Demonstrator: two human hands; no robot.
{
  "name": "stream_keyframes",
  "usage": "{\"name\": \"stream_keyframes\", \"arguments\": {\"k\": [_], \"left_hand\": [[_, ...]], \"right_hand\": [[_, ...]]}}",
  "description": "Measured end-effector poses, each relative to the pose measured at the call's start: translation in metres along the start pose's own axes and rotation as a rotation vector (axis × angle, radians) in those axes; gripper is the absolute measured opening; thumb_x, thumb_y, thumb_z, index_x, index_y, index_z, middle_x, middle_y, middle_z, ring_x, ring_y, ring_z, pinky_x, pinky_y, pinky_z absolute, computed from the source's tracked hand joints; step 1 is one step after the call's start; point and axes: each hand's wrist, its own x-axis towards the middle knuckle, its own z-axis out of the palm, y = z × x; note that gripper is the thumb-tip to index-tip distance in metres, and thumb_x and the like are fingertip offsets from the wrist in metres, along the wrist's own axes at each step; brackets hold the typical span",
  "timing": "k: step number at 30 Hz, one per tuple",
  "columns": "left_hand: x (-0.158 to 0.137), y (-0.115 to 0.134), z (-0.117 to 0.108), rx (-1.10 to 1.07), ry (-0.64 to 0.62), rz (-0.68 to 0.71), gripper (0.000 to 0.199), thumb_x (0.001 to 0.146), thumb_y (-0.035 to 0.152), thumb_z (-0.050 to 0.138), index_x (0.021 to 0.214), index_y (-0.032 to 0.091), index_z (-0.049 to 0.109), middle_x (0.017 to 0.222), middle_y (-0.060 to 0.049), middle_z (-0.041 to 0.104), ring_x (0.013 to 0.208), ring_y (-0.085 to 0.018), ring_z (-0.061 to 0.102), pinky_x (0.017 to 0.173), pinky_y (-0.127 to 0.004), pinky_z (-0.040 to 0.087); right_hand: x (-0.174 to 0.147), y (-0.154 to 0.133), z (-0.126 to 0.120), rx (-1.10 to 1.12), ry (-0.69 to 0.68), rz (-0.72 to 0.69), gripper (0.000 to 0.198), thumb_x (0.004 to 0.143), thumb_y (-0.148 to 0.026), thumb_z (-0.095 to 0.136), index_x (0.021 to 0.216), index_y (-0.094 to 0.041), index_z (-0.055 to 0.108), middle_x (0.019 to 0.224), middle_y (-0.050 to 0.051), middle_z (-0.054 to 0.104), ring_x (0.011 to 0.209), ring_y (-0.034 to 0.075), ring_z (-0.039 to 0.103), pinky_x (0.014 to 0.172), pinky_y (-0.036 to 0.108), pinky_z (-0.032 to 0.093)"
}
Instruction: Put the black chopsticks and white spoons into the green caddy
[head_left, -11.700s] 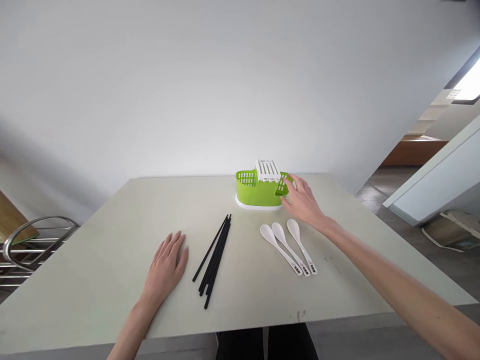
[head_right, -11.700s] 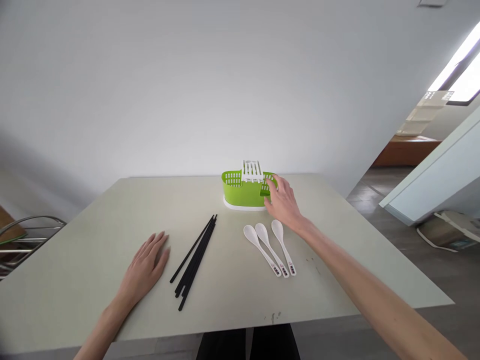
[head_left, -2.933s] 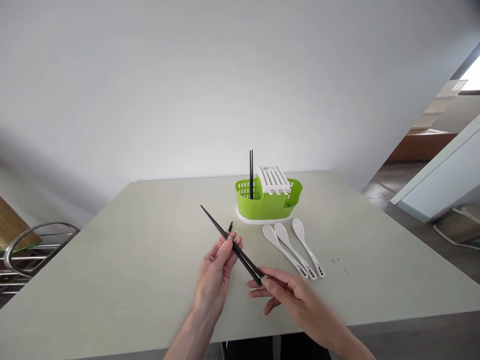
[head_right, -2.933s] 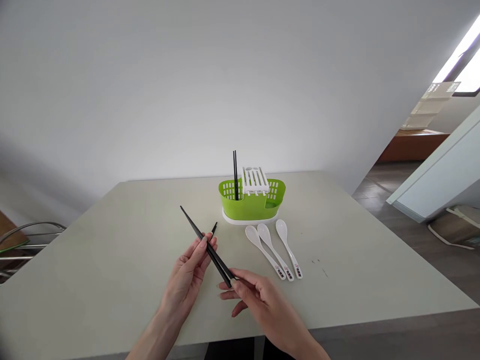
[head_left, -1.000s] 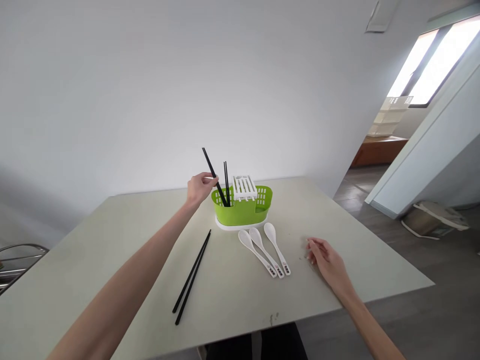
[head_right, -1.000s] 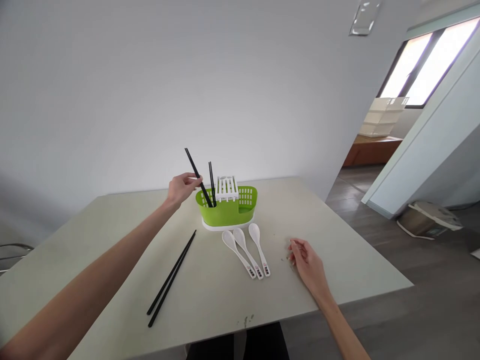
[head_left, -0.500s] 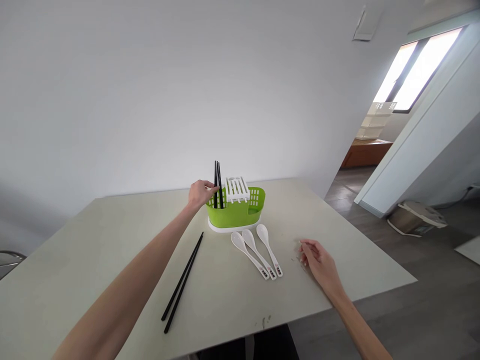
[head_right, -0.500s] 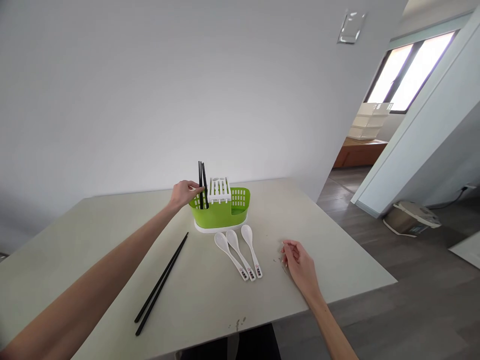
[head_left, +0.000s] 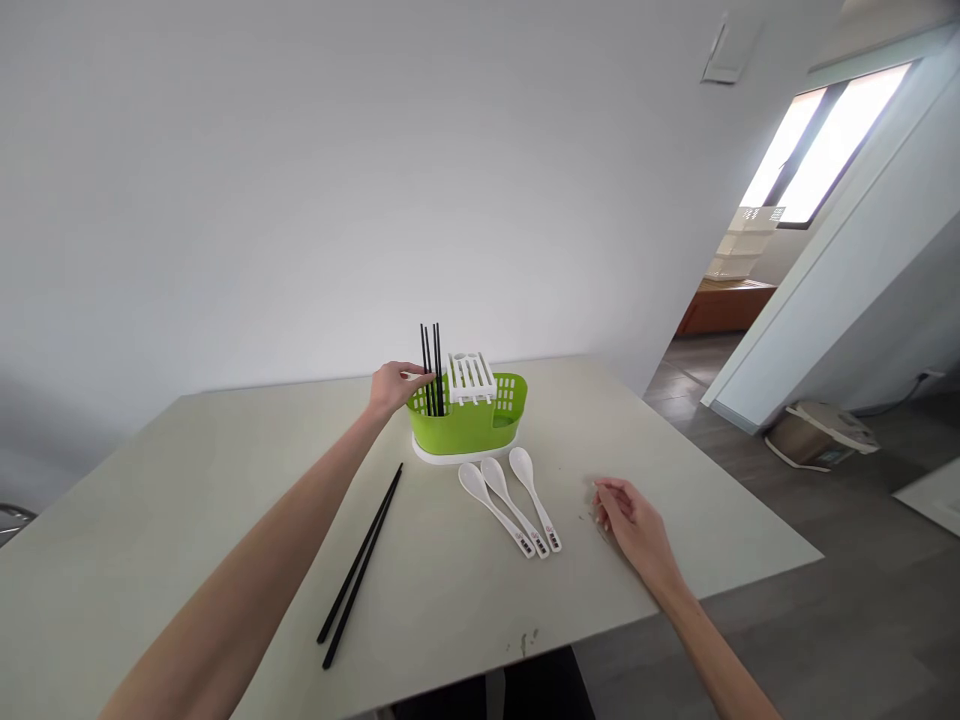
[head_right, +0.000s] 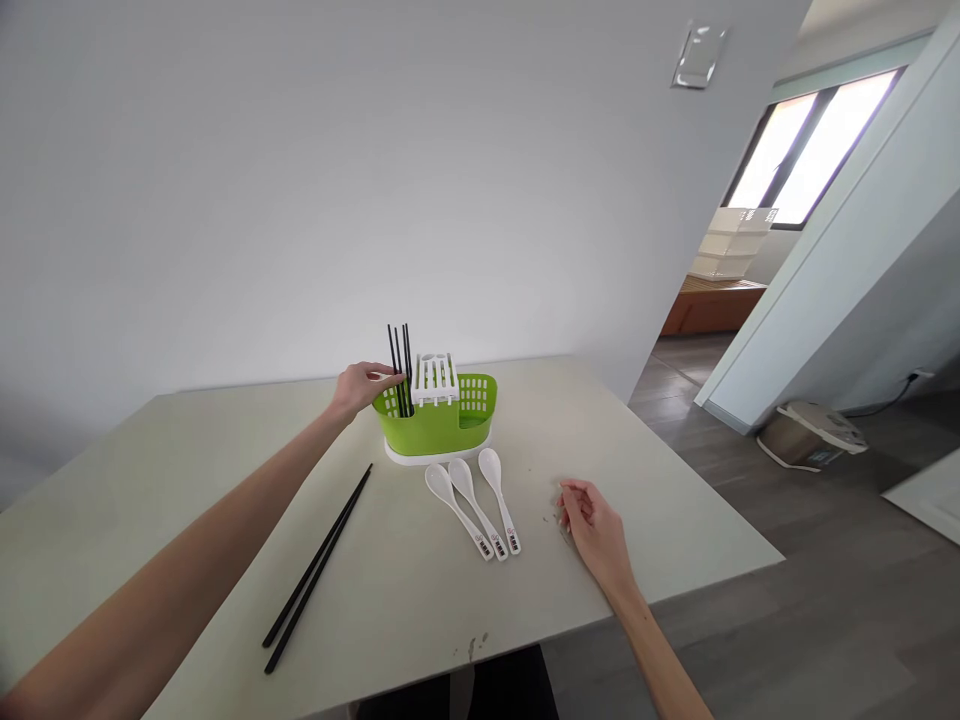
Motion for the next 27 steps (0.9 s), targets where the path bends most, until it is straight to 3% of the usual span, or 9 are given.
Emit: {"name": "stream_keyframes", "arguments": {"k": [5, 10, 12, 15, 19, 22, 27], "left_hand": [[-0.011, 0.002, -0.009, -0.031, 0.031, 0.072, 0.045, 0.079, 0.061, 0.079, 0.103, 0.022, 0.081, 0.123, -0.01, 0.079, 0.111, -0.03, 0.071, 0.093, -0.037, 0.055], [-0.042, -0.013, -0.025, -0.156, 0.254, 0.028, 0.049, 0.096, 0.06, 0.059, 0.118, 0.018, 0.072, 0.126, -0.014, 0.076, 0.112, -0.026, 0.07, 0.092, -0.035, 0.055], [-0.058, -0.021, -0.029, -0.138, 0.273, 0.035, 0.047, 0.097, 0.058, 0.057, 0.117, 0.017, 0.07, 0.124, -0.014, 0.076, 0.109, -0.026, 0.07, 0.09, -0.035, 0.055], [-0.074, -0.025, -0.032, -0.071, 0.205, 0.161, 0.04, 0.098, 0.054, 0.056, 0.113, 0.02, 0.072, 0.122, -0.012, 0.076, 0.108, -0.025, 0.07, 0.093, -0.037, 0.055], [-0.073, -0.013, -0.03, 0.027, 0.055, 0.34, 0.037, 0.101, 0.05, 0.051, 0.115, 0.025, 0.076, 0.135, -0.009, 0.073, 0.127, -0.027, 0.062, 0.103, -0.039, 0.051], [-0.059, 0.001, -0.026, 0.029, -0.022, 0.348, 0.04, 0.103, 0.049, 0.049, 0.123, 0.027, 0.075, 0.146, -0.007, 0.067, 0.137, -0.029, 0.057, 0.104, -0.038, 0.052], [-0.037, 0.018, -0.021, -0.016, -0.089, 0.329, 0.045, 0.103, 0.05, 0.05, 0.136, 0.029, 0.071, 0.15, -0.004, 0.065, 0.137, -0.029, 0.059, 0.1, -0.035, 0.054]], "right_hand": [[-0.004, -0.007, 0.0, 0.002, -0.001, 0.004, 0.058, 0.092, -0.074, 0.061, 0.111, -0.019, 0.067, 0.085, 0.006, 0.073, 0.07, 0.02, 0.065, 0.067, 0.034, 0.054], [-0.005, -0.009, -0.002, -0.013, 0.0, -0.001, 0.06, 0.091, -0.076, 0.06, 0.111, -0.019, 0.067, 0.086, 0.007, 0.072, 0.071, 0.021, 0.065, 0.067, 0.034, 0.054], [-0.004, -0.007, -0.002, -0.028, -0.001, 0.006, 0.061, 0.091, -0.076, 0.06, 0.113, -0.019, 0.067, 0.086, 0.007, 0.073, 0.071, 0.021, 0.066, 0.068, 0.034, 0.054], [-0.003, -0.002, -0.003, -0.049, -0.005, 0.008, 0.059, 0.093, -0.075, 0.059, 0.113, -0.019, 0.067, 0.086, 0.006, 0.073, 0.07, 0.02, 0.065, 0.069, 0.034, 0.053], [-0.002, 0.001, -0.003, -0.054, -0.014, 0.005, 0.056, 0.094, -0.072, 0.059, 0.114, -0.02, 0.066, 0.085, 0.005, 0.072, 0.071, 0.02, 0.065, 0.07, 0.034, 0.053], [-0.002, 0.001, -0.003, -0.054, -0.009, 0.006, 0.055, 0.094, -0.071, 0.059, 0.114, -0.02, 0.067, 0.084, 0.005, 0.072, 0.071, 0.02, 0.065, 0.07, 0.034, 0.053], [-0.002, -0.004, -0.002, -0.044, 0.0, 0.009, 0.058, 0.091, -0.074, 0.061, 0.111, -0.02, 0.068, 0.082, 0.005, 0.072, 0.07, 0.02, 0.065, 0.068, 0.034, 0.052]]}}
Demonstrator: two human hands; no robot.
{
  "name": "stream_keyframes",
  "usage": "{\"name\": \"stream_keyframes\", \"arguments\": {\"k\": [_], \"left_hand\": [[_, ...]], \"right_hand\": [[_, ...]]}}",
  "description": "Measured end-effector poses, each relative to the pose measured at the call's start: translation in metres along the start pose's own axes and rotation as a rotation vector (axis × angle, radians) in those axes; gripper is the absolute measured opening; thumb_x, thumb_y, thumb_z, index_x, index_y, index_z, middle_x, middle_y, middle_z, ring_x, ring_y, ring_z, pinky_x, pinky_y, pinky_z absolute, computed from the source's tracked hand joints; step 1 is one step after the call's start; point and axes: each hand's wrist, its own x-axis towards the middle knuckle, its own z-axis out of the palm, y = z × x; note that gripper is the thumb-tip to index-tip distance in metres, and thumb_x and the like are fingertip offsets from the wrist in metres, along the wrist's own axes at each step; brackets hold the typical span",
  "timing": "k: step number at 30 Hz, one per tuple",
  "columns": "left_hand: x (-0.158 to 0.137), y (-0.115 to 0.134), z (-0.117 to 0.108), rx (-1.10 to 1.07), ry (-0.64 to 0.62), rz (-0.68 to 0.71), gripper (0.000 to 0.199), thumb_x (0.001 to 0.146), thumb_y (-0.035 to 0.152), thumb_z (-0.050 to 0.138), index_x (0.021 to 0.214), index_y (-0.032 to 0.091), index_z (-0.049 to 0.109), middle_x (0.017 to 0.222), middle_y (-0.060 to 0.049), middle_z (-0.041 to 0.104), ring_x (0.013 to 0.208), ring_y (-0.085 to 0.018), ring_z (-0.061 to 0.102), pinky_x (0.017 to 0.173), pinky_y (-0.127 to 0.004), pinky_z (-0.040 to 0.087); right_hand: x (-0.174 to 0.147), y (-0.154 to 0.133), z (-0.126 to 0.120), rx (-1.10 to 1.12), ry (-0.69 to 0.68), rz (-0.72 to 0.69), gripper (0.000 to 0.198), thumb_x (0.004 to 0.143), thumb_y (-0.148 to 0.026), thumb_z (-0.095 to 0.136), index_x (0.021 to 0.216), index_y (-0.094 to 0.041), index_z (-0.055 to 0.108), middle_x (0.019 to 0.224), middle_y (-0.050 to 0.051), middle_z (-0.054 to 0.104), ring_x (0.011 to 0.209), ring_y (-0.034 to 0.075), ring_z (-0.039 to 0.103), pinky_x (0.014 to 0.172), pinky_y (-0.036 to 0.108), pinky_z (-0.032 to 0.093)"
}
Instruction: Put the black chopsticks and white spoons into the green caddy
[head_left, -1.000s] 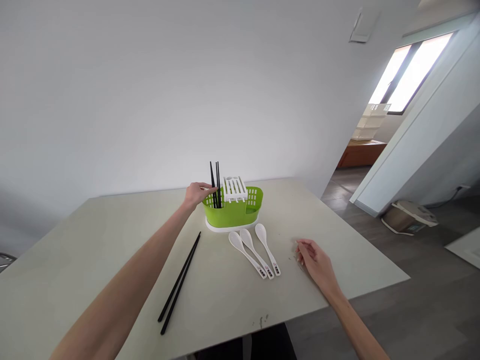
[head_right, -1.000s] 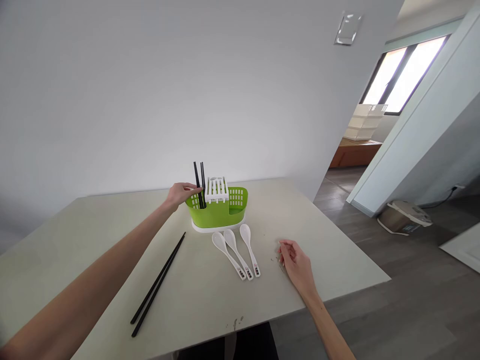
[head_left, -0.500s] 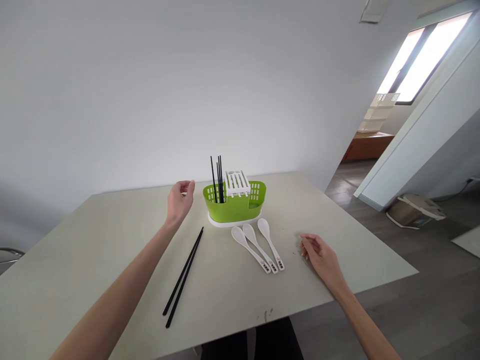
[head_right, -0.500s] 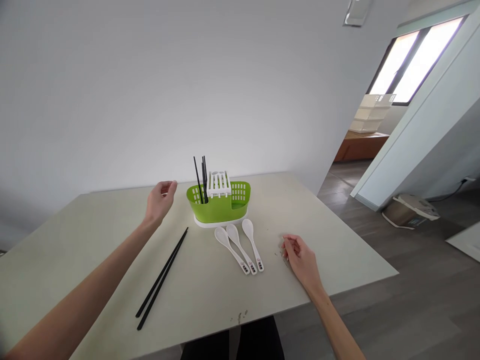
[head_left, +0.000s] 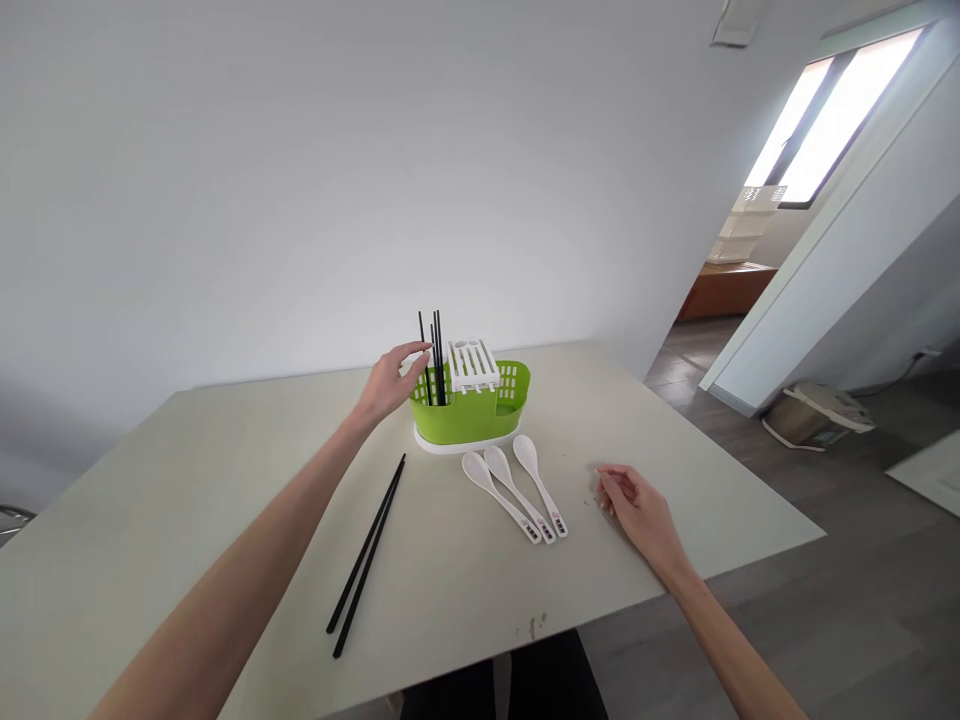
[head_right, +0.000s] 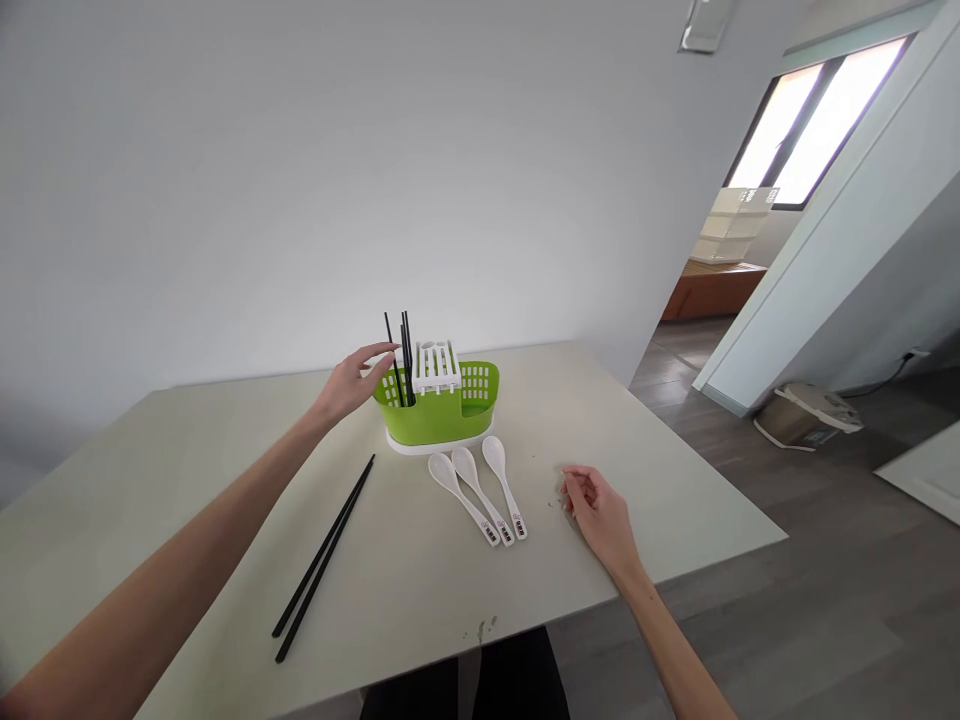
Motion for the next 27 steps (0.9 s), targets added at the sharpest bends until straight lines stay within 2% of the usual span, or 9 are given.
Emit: {"name": "stream_keyframes", "arguments": {"k": [5, 13, 19, 22, 27], "left_hand": [[0.012, 0.006, 0.003, 0.037, -0.006, -0.056, 0.051, 0.101, 0.053, 0.053, 0.141, 0.027, 0.069, 0.147, -0.006, 0.068, 0.129, -0.031, 0.064, 0.105, -0.039, 0.052], [0.02, 0.01, 0.002, 0.022, 0.018, -0.125, 0.047, 0.101, 0.049, 0.053, 0.136, 0.025, 0.072, 0.146, -0.006, 0.068, 0.121, -0.03, 0.067, 0.105, -0.041, 0.052], [0.021, 0.016, 0.0, 0.021, 0.03, -0.167, 0.045, 0.1, 0.044, 0.054, 0.135, 0.022, 0.073, 0.147, -0.007, 0.068, 0.125, -0.03, 0.066, 0.105, -0.039, 0.053], [0.023, 0.019, 0.0, 0.036, 0.047, -0.153, 0.044, 0.099, 0.04, 0.053, 0.132, 0.021, 0.074, 0.145, -0.008, 0.069, 0.125, -0.029, 0.066, 0.106, -0.04, 0.053], [0.022, 0.024, -0.001, 0.13, 0.095, -0.054, 0.039, 0.099, 0.031, 0.051, 0.124, 0.02, 0.078, 0.14, -0.009, 0.072, 0.127, -0.029, 0.065, 0.111, -0.042, 0.052]], "right_hand": [[-0.001, -0.005, 0.001, -0.004, 0.002, -0.004, 0.056, 0.092, -0.073, 0.06, 0.109, -0.02, 0.068, 0.08, 0.004, 0.072, 0.069, 0.019, 0.063, 0.068, 0.034, 0.051], [-0.001, -0.004, 0.001, 0.01, -0.005, -0.012, 0.053, 0.095, -0.07, 0.06, 0.111, -0.019, 0.067, 0.08, 0.004, 0.071, 0.068, 0.019, 0.063, 0.069, 0.033, 0.051], [0.001, -0.001, 0.001, 0.011, -0.013, -0.013, 0.054, 0.095, -0.071, 0.059, 0.111, -0.02, 0.066, 0.08, 0.004, 0.071, 0.07, 0.02, 0.064, 0.07, 0.034, 0.051], [0.001, -0.001, 0.001, 0.014, -0.015, -0.013, 0.055, 0.094, -0.072, 0.058, 0.112, -0.02, 0.067, 0.082, 0.004, 0.071, 0.071, 0.02, 0.064, 0.069, 0.033, 0.052], [-0.001, -0.004, 0.001, 0.007, -0.006, -0.014, 0.051, 0.095, -0.069, 0.058, 0.11, -0.021, 0.068, 0.082, 0.005, 0.073, 0.07, 0.02, 0.065, 0.068, 0.033, 0.052]]}}
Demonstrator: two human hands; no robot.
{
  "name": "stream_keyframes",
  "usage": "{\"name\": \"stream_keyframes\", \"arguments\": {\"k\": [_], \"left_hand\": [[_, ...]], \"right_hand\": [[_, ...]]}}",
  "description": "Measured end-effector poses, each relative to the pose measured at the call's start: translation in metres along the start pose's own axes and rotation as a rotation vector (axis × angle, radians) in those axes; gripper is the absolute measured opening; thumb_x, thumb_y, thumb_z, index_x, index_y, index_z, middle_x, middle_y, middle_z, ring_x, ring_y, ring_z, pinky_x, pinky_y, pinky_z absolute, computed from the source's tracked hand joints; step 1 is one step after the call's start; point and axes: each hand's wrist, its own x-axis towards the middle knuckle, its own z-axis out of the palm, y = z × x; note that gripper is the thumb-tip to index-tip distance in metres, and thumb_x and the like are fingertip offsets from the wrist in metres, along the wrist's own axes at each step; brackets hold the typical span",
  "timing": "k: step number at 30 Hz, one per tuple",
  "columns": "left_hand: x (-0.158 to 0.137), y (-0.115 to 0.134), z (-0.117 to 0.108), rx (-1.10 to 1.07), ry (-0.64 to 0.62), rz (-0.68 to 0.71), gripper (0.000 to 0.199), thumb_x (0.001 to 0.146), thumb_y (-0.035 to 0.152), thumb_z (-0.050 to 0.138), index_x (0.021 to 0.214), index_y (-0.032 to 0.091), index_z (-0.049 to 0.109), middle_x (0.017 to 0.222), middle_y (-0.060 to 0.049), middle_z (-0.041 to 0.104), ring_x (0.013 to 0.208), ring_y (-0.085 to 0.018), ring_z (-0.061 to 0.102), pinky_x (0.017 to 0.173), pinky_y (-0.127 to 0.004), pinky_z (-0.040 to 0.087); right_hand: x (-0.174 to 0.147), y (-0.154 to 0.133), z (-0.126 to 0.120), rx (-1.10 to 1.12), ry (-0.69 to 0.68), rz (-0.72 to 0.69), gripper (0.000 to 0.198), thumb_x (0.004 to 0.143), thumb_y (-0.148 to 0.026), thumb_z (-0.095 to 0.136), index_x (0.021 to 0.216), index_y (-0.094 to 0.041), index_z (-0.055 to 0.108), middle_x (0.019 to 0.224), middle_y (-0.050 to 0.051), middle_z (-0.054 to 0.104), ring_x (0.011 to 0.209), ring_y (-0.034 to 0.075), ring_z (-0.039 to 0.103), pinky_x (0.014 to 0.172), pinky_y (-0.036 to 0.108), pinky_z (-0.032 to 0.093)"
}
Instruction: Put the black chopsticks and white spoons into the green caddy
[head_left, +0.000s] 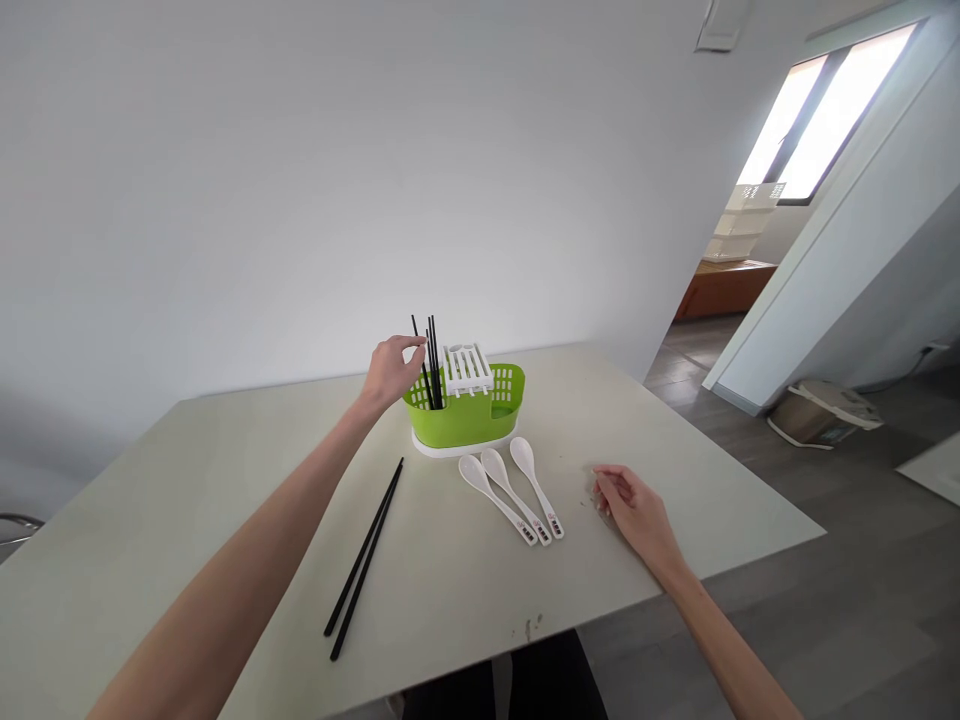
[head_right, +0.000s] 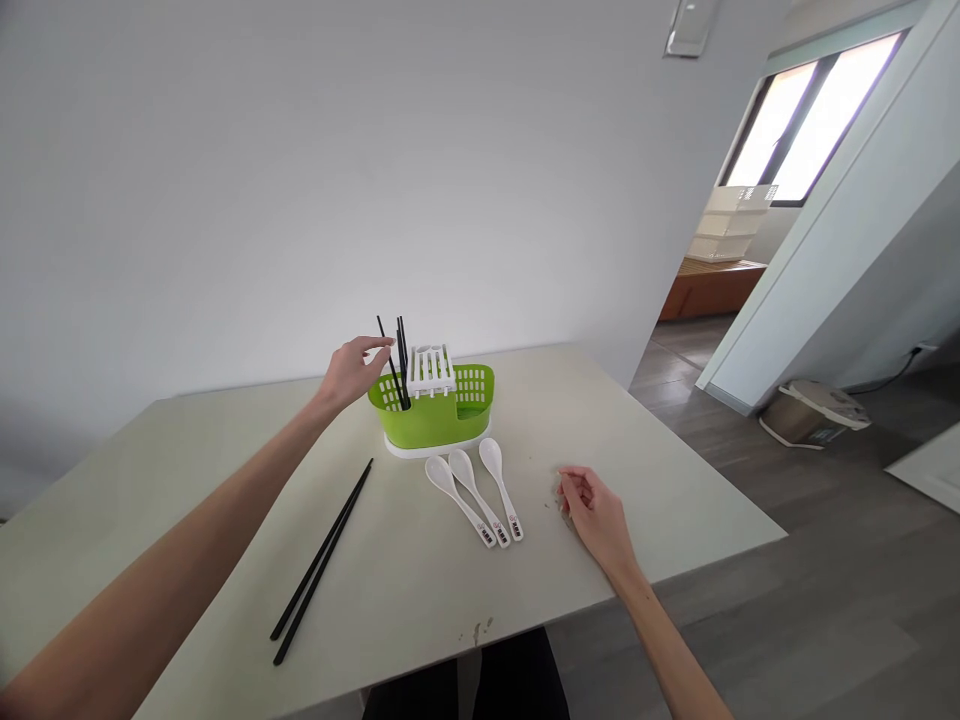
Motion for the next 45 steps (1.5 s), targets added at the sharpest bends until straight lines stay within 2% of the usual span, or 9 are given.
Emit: {"name": "stream_keyframes", "arguments": {"k": [7, 12, 18, 25, 30, 33, 36, 40, 45], "left_hand": [[-0.006, 0.016, -0.004, 0.086, 0.054, 0.134, 0.038, 0.098, 0.025, 0.049, 0.119, 0.018, 0.079, 0.132, -0.011, 0.075, 0.122, -0.028, 0.069, 0.11, -0.043, 0.052], [-0.004, 0.024, -0.002, 0.18, 0.029, 0.072, 0.037, 0.096, 0.025, 0.051, 0.117, 0.017, 0.08, 0.131, -0.01, 0.076, 0.123, -0.031, 0.07, 0.111, -0.044, 0.051], [0.0, 0.02, 0.0, 0.232, -0.091, -0.062, 0.043, 0.093, 0.025, 0.054, 0.127, 0.017, 0.078, 0.092, -0.006, 0.083, 0.083, -0.027, 0.078, 0.098, -0.04, 0.057], [-0.014, -0.003, -0.007, 0.176, 0.022, 0.129, 0.042, 0.097, 0.03, 0.049, 0.127, 0.02, 0.077, 0.143, -0.008, 0.071, 0.132, -0.03, 0.063, 0.112, -0.045, 0.051], [-0.054, -0.035, -0.027, 0.158, 0.089, 0.121, 0.035, 0.098, 0.035, 0.047, 0.114, 0.021, 0.075, 0.12, -0.008, 0.078, 0.113, -0.026, 0.069, 0.102, -0.041, 0.054], [-0.095, -0.062, -0.032, 0.19, -0.097, 0.01, 0.039, 0.096, 0.047, 0.049, 0.115, 0.02, 0.071, 0.106, -0.009, 0.077, 0.092, -0.025, 0.072, 0.087, -0.04, 0.057], [-0.143, -0.08, -0.03, 0.244, -0.315, -0.094, 0.049, 0.094, 0.061, 0.05, 0.115, 0.02, 0.066, 0.1, -0.009, 0.075, 0.087, -0.026, 0.072, 0.079, -0.039, 0.057], [-0.196, -0.078, -0.028, 0.343, -0.457, -0.207, 0.054, 0.093, 0.064, 0.049, 0.119, 0.02, 0.063, 0.103, -0.01, 0.074, 0.088, -0.028, 0.073, 0.077, -0.041, 0.056], [-0.213, -0.059, -0.044, 0.501, -0.507, -0.206, 0.033, 0.097, 0.042, 0.048, 0.111, 0.021, 0.069, 0.117, -0.012, 0.073, 0.097, -0.03, 0.073, 0.082, -0.041, 0.054]], "right_hand": [[0.0, 0.003, 0.0, 0.003, -0.004, -0.011, 0.051, 0.095, -0.07, 0.058, 0.109, -0.022, 0.068, 0.082, 0.004, 0.073, 0.069, 0.02, 0.065, 0.067, 0.033, 0.052], [0.002, 0.005, 0.0, 0.011, -0.008, -0.007, 0.05, 0.095, -0.069, 0.059, 0.11, -0.022, 0.068, 0.082, 0.004, 0.072, 0.069, 0.019, 0.065, 0.066, 0.032, 0.052], [0.0, 0.001, 0.0, 0.018, -0.002, -0.005, 0.051, 0.095, -0.069, 0.059, 0.11, -0.022, 0.068, 0.082, 0.005, 0.073, 0.069, 0.019, 0.064, 0.066, 0.032, 0.052], [0.0, 0.002, -0.001, 0.025, -0.013, -0.007, 0.05, 0.095, -0.069, 0.059, 0.111, -0.021, 0.068, 0.084, 0.005, 0.073, 0.07, 0.02, 0.065, 0.068, 0.033, 0.053], [0.0, 0.003, -0.003, 0.023, -0.005, 0.007, 0.051, 0.095, -0.069, 0.059, 0.111, -0.022, 0.068, 0.086, 0.006, 0.074, 0.071, 0.02, 0.065, 0.068, 0.033, 0.053], [-0.001, 0.004, -0.004, 0.017, -0.006, 0.011, 0.05, 0.095, -0.068, 0.06, 0.112, -0.022, 0.068, 0.087, 0.006, 0.073, 0.072, 0.02, 0.066, 0.069, 0.033, 0.053], [-0.002, 0.005, -0.005, 0.007, -0.006, 0.011, 0.05, 0.095, -0.068, 0.06, 0.113, -0.021, 0.068, 0.087, 0.006, 0.073, 0.073, 0.019, 0.066, 0.07, 0.033, 0.054], [-0.004, 0.005, -0.007, -0.007, -0.002, 0.03, 0.051, 0.094, -0.068, 0.062, 0.113, -0.021, 0.069, 0.088, 0.007, 0.074, 0.074, 0.019, 0.066, 0.07, 0.032, 0.054], [-0.006, 0.003, -0.008, -0.021, 0.001, 0.037, 0.052, 0.093, -0.068, 0.063, 0.113, -0.02, 0.069, 0.088, 0.007, 0.074, 0.074, 0.019, 0.065, 0.069, 0.032, 0.055]]}}
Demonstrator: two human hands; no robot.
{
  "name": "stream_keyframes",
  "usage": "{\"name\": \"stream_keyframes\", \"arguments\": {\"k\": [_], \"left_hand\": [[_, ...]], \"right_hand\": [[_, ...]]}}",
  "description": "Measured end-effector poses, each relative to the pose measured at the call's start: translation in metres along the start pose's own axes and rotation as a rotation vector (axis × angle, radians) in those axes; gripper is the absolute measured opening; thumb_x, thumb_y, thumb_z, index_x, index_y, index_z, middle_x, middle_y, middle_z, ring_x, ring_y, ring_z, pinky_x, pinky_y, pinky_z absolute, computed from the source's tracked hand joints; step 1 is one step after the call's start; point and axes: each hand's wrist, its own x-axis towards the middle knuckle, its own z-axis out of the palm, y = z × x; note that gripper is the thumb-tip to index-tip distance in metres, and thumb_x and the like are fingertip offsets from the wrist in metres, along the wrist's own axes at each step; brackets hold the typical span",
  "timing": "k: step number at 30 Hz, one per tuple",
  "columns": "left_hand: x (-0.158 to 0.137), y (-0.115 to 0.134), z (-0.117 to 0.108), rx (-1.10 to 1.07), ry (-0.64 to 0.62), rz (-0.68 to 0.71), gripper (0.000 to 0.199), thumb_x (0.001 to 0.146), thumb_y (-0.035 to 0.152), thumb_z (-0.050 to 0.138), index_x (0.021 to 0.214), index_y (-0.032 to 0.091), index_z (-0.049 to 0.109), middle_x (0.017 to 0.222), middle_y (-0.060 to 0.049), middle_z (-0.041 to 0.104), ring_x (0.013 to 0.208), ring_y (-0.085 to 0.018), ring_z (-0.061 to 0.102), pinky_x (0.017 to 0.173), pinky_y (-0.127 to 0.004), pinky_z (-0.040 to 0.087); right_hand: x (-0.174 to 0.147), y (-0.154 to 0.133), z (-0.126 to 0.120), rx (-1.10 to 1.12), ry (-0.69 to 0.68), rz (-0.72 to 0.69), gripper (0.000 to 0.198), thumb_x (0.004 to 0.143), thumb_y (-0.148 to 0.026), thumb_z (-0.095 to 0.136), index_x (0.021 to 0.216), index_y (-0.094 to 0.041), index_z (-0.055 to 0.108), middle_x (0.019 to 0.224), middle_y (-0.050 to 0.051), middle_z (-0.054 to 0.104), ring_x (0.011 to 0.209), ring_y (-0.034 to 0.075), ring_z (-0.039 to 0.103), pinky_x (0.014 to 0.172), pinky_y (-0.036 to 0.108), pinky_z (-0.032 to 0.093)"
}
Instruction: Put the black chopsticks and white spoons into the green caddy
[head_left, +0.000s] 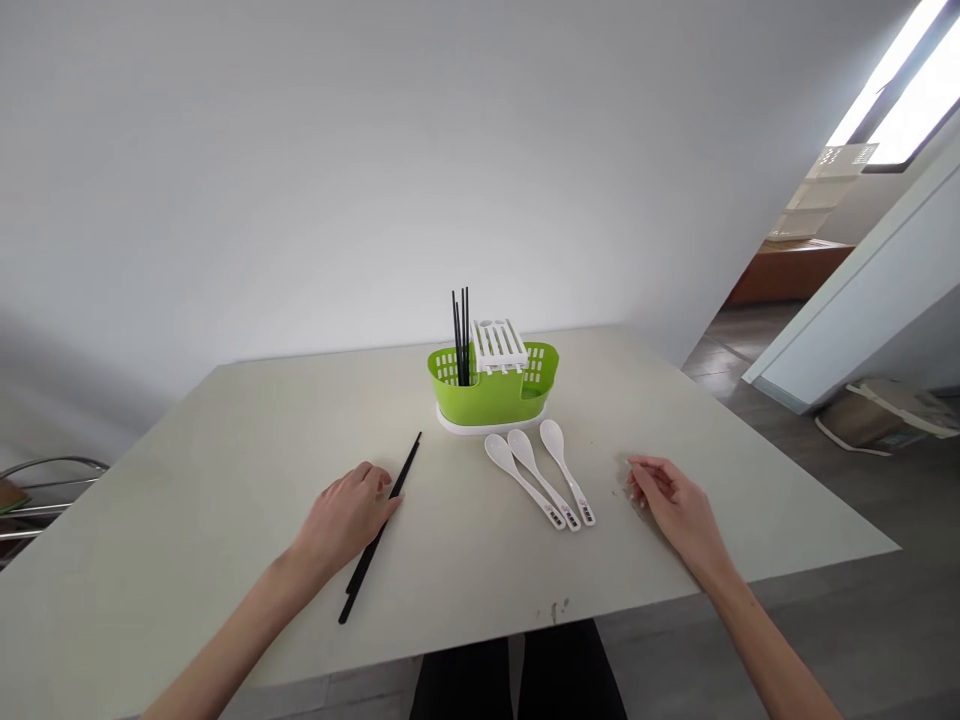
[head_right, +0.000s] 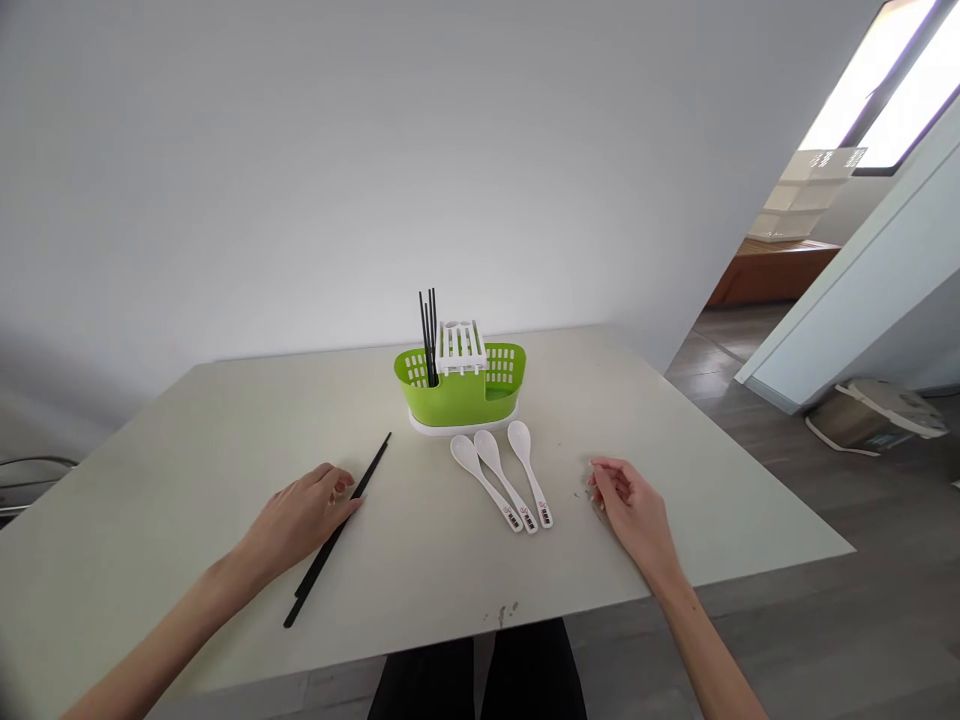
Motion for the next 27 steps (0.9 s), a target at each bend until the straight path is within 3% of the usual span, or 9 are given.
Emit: {"name": "stream_keyframes", "arguments": {"k": [5, 9, 14, 20, 24, 27], "left_hand": [[0.001, -0.008, -0.011, 0.211, -0.056, -0.067, 0.025, 0.094, 0.017, 0.047, 0.098, 0.02, 0.072, 0.107, -0.013, 0.075, 0.096, -0.03, 0.073, 0.078, -0.038, 0.051], [0.007, -0.015, -0.008, 0.389, -0.048, -0.048, 0.038, 0.084, -0.003, 0.044, 0.1, 0.017, 0.071, 0.108, -0.016, 0.073, 0.098, -0.031, 0.072, 0.073, -0.036, 0.049], [0.014, -0.023, -0.005, 0.388, -0.02, -0.014, 0.046, 0.086, -0.003, 0.04, 0.111, 0.019, 0.071, 0.118, -0.016, 0.073, 0.105, -0.03, 0.073, 0.074, -0.033, 0.05], [0.02, -0.033, -0.024, 0.102, 0.198, -0.03, 0.031, 0.1, 0.028, 0.04, 0.112, 0.024, 0.068, 0.115, -0.013, 0.079, 0.082, -0.03, 0.077, 0.07, -0.037, 0.053], [0.009, -0.02, -0.05, -0.353, 0.487, -0.03, 0.031, 0.099, 0.054, 0.054, 0.11, 0.028, 0.067, 0.1, -0.005, 0.083, 0.095, -0.03, 0.08, 0.08, -0.037, 0.06], [-0.002, -0.002, -0.058, -0.689, 0.654, -0.101, 0.035, 0.092, 0.06, 0.068, 0.106, 0.028, 0.069, 0.096, -0.003, 0.084, 0.099, -0.029, 0.081, 0.085, -0.039, 0.064]], "right_hand": [[-0.002, -0.004, 0.0, -0.003, 0.016, 0.014, 0.054, 0.092, -0.07, 0.063, 0.112, -0.02, 0.069, 0.087, 0.008, 0.073, 0.073, 0.02, 0.065, 0.069, 0.033, 0.055], [-0.003, -0.006, 0.0, -0.012, 0.017, 0.021, 0.056, 0.091, -0.071, 0.063, 0.113, -0.02, 0.069, 0.088, 0.008, 0.073, 0.074, 0.02, 0.065, 0.069, 0.033, 0.055], [-0.004, -0.008, 0.0, -0.024, 0.013, 0.034, 0.057, 0.091, -0.073, 0.062, 0.112, -0.021, 0.069, 0.087, 0.008, 0.073, 0.074, 0.02, 0.064, 0.071, 0.033, 0.055], [-0.003, -0.005, 0.0, -0.016, 0.02, 0.018, 0.056, 0.091, -0.071, 0.063, 0.112, -0.02, 0.07, 0.086, 0.008, 0.073, 0.073, 0.02, 0.065, 0.068, 0.033, 0.056], [-0.003, -0.005, 0.0, -0.024, 0.03, 0.026, 0.057, 0.09, -0.071, 0.064, 0.112, -0.019, 0.071, 0.086, 0.009, 0.074, 0.073, 0.02, 0.066, 0.068, 0.033, 0.056], [-0.004, -0.006, 0.0, -0.017, 0.034, 0.028, 0.058, 0.089, -0.073, 0.064, 0.111, -0.02, 0.071, 0.085, 0.009, 0.074, 0.072, 0.02, 0.065, 0.066, 0.033, 0.056]]}}
